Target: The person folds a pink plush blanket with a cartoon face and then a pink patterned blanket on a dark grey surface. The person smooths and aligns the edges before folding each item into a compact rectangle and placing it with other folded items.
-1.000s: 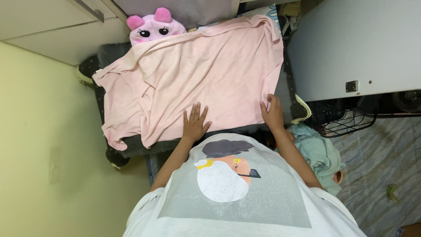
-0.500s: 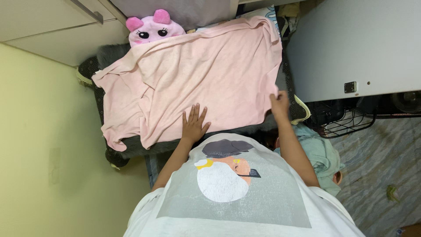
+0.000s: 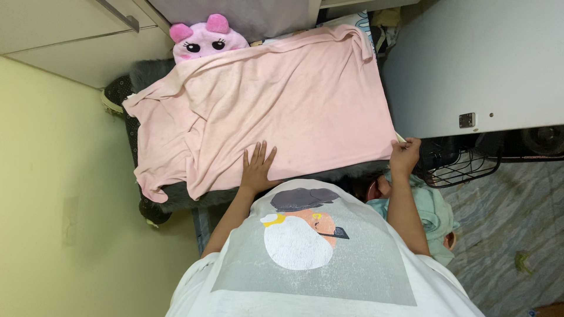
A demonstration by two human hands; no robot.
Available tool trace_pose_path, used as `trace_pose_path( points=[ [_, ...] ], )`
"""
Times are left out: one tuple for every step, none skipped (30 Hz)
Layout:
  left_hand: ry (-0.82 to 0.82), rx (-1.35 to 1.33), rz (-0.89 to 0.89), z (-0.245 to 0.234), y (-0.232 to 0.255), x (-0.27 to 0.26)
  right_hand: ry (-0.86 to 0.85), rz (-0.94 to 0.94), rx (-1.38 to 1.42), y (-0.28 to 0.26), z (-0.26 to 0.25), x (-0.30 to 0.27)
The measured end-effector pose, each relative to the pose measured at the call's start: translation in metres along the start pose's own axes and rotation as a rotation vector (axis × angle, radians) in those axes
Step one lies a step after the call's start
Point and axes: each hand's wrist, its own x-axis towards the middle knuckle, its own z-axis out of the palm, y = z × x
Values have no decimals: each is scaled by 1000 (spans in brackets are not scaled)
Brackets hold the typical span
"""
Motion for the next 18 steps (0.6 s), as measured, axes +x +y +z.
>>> trace_pose_path(
  points=[
    [40, -9, 20, 4, -2, 0, -12, 42, -33, -6, -1, -3],
    [80, -19, 39, 7, -3, -1, 9, 14, -176, -13, -1, -6],
    [79, -7, 45, 11, -5, -1, 30, -14, -319, -21, -1, -8],
    [78, 5, 50, 14, -7, -1, 52, -42, -461, -30, 1, -13],
    [77, 18, 54, 16, -9, -1, -14, -66, -428, -39, 5, -17],
    [74, 15, 52, 18, -10, -1, -79, -90, -393, -48, 9, -22],
    [72, 12, 50, 19, -10, 0, -143, -115, -360, -57, 14, -27],
    [69, 8, 48, 20, -11, 0, -162, -278, -395, -66, 21, -35],
    [79, 18, 53, 20, -10, 0, -181, -442, -431, -72, 27, -44],
    [88, 27, 59, 21, -10, -1, -289, -446, -460, -79, 38, -49],
    [99, 37, 62, 21, -10, -1, -399, -451, -488, -87, 50, -54],
    [89, 30, 58, 21, -10, -1, -470, -492, -506, -92, 60, -59],
    [79, 23, 53, 20, -9, -1, -541, -533, -523, -97, 69, -63],
    [69, 17, 48, 20, -9, -1, -578, -567, -546, -100, 76, -67],
    [65, 17, 44, 20, -9, -1, -614, -601, -568, -102, 83, -72],
    [62, 17, 40, 20, -9, -1, -650, -635, -591, -103, 86, -74],
    [58, 18, 36, 19, -9, -1, -653, -625, -592, -102, 86, -75],
    [52, 24, 31, 19, -8, -1, -656, -615, -592, -101, 84, -75]
  ],
)
